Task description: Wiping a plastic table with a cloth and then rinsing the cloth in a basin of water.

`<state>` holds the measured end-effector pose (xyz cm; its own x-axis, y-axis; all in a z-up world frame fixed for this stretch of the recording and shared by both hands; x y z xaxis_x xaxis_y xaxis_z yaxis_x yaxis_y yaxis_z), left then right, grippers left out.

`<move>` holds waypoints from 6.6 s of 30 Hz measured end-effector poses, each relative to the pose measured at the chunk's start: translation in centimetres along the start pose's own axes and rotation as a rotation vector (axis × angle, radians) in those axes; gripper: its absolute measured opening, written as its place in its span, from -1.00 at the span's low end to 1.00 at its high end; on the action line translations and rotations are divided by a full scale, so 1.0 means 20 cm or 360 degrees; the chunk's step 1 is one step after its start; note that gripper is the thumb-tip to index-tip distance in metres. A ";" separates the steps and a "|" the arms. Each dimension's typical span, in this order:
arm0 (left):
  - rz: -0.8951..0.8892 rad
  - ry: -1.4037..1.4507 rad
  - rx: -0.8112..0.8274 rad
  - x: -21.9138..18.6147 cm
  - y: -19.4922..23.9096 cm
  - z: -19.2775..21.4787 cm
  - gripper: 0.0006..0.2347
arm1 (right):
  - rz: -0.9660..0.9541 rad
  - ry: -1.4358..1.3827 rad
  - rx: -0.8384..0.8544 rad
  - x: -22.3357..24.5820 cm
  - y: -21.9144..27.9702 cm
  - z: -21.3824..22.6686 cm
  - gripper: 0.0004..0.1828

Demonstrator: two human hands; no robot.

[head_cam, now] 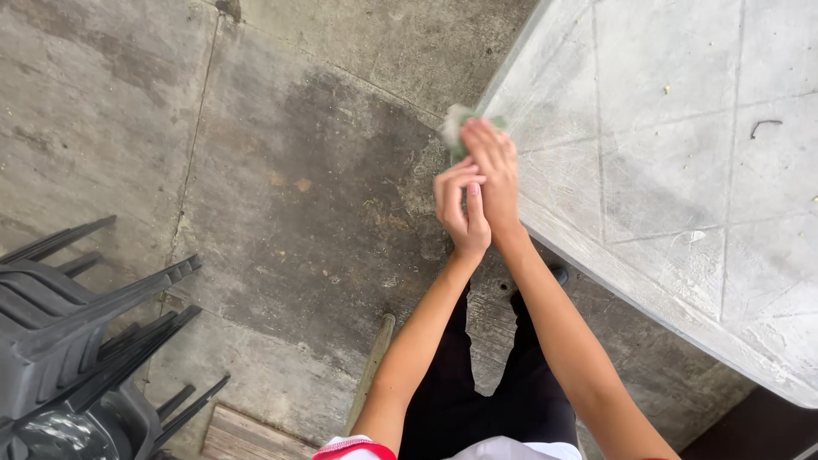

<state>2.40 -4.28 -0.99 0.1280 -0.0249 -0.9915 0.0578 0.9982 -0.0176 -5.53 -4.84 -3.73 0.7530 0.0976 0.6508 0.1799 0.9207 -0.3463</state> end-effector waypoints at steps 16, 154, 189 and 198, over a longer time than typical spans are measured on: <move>-0.0100 0.0044 0.0653 -0.25 0.55 -0.59 -0.79 | -0.0986 -0.0947 -0.1075 -0.30 0.79 0.96 -0.62; -0.0156 -0.0275 0.0196 -0.15 -0.13 -0.67 -0.75 | -0.0135 -0.0265 0.0084 -0.52 -0.25 0.43 -0.53; -0.0025 -0.0434 0.0453 -0.06 -0.75 -0.60 -0.82 | -0.1364 -0.2068 -0.1458 -0.65 -0.26 0.78 -0.60; -0.0139 -0.0305 0.0750 -0.46 -0.86 -0.66 -0.71 | -0.1331 -0.2254 -0.1449 -0.39 -0.52 0.54 -0.67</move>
<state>-12.78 -20.58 6.67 0.2792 -0.1604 -0.9467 0.5106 0.8598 0.0049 -20.21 -11.07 2.05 -0.6212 0.4255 0.6581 0.7714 0.4799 0.4179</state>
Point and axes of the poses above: each hand's wrist, its own y-axis away from the middle knuckle, its own z-axis out of the back of the hand, x = y × z, the point moved 3 cm from there along -y, towards the middle knuckle, and after that the axes turned 11 degrees about z, right-handed, at the moved point
